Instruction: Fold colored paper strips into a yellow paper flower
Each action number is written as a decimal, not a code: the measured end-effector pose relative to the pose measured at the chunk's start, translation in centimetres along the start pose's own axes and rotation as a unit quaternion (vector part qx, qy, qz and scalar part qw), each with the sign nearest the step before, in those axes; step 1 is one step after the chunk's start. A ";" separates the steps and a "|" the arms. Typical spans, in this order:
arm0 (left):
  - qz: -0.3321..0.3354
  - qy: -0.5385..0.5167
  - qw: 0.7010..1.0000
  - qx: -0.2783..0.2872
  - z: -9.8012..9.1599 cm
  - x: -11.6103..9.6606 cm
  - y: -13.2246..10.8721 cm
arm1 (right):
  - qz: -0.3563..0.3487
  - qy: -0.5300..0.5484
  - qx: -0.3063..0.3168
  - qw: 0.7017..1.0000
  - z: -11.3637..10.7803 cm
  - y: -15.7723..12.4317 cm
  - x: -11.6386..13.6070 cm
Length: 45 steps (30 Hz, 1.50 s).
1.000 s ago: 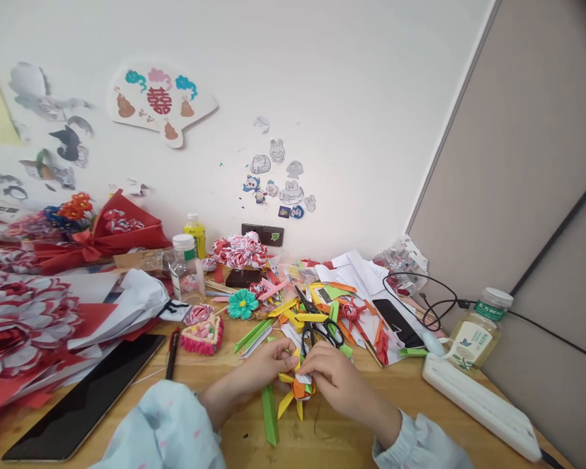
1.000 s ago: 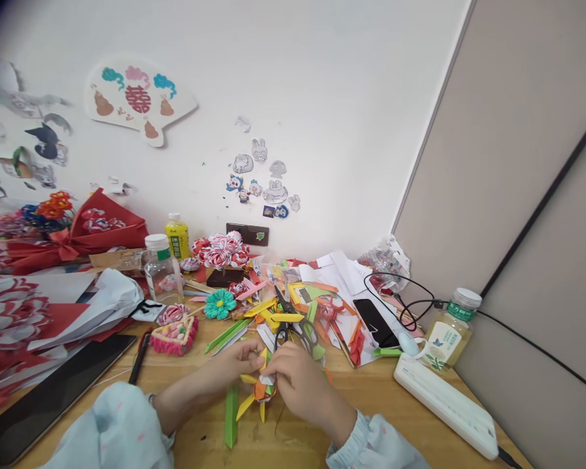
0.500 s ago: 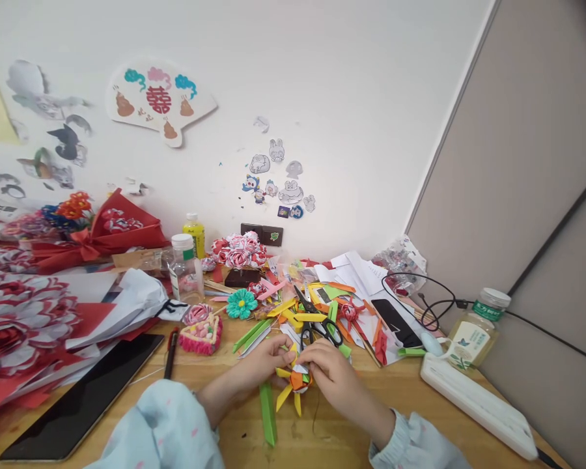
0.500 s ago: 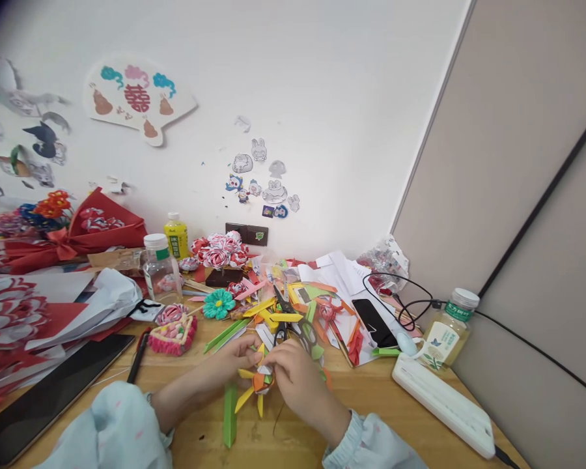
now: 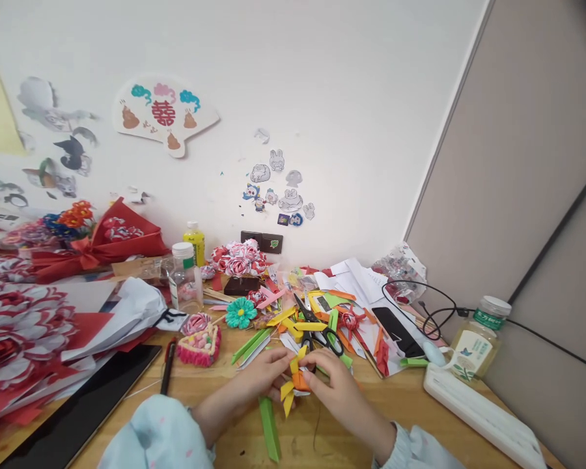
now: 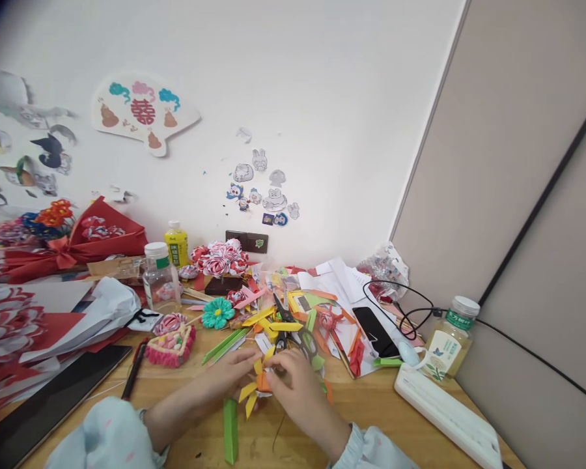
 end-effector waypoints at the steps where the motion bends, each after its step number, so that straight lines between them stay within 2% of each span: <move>1: 0.000 0.000 1.000 0.001 0.0 0.0 0.0 | -0.004 0.000 0.001 1.000 0.0 0.0 0.0; 5: 0.006 -0.007 1.000 -0.003 0.2 -0.1 -0.2 | -0.021 -0.003 0.017 1.000 0.1 0.0 0.5; 9: 0.004 -0.028 0.999 0.034 0.6 -0.3 -0.5 | -0.043 -0.015 0.037 0.998 0.1 -0.1 1.2; 12: 0.000 -0.032 0.999 0.041 0.6 -0.2 -0.6 | -0.054 -0.033 0.047 0.997 0.2 -0.1 1.5; 21: 0.004 0.004 0.999 -0.049 -0.3 0.4 -0.1 | -0.051 -0.065 0.051 0.995 0.5 0.0 1.7; 26: 0.008 -0.002 0.998 -0.054 0.0 0.4 0.0 | -0.047 -0.066 0.052 0.995 0.4 0.0 2.0; 31: 0.077 -0.051 0.994 -0.057 0.4 -0.7 -0.3 | -0.066 -0.077 0.060 0.993 0.3 0.1 2.3; 33: 0.082 -0.052 0.994 -0.044 0.7 -1.0 -0.5 | -0.059 -0.079 0.050 0.994 0.1 0.2 2.2; 36: 0.056 -0.049 0.997 -0.035 0.6 -0.9 -0.5 | -0.033 -0.080 0.001 0.996 -0.8 0.4 1.8; 37: 0.052 -0.048 0.997 -0.045 0.3 -0.9 -0.5 | -0.018 -0.085 -0.020 0.996 -1.1 0.5 1.6; 40: 0.062 -0.032 0.988 -0.137 -1.4 -1.0 -0.3 | 0.043 -0.118 -0.063 0.990 -2.0 0.7 0.6; 43: 0.115 0.115 0.964 -0.208 -2.5 -1.6 -0.3 | 0.087 -0.151 -0.044 0.984 -2.4 0.7 -0.3; 45: 0.140 0.222 0.939 -0.221 -2.5 -1.7 -0.3 | 0.099 -0.159 -0.032 0.982 -2.7 0.7 -0.8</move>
Point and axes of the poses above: each hand's wrist, its own y-axis towards the middle knuckle, its own z-axis out of the palm, x = y × z, the point moved 4 cm from there along y, towards the middle knuckle, and after that the axes turned 11 degrees about x, right-handed, at the moved point
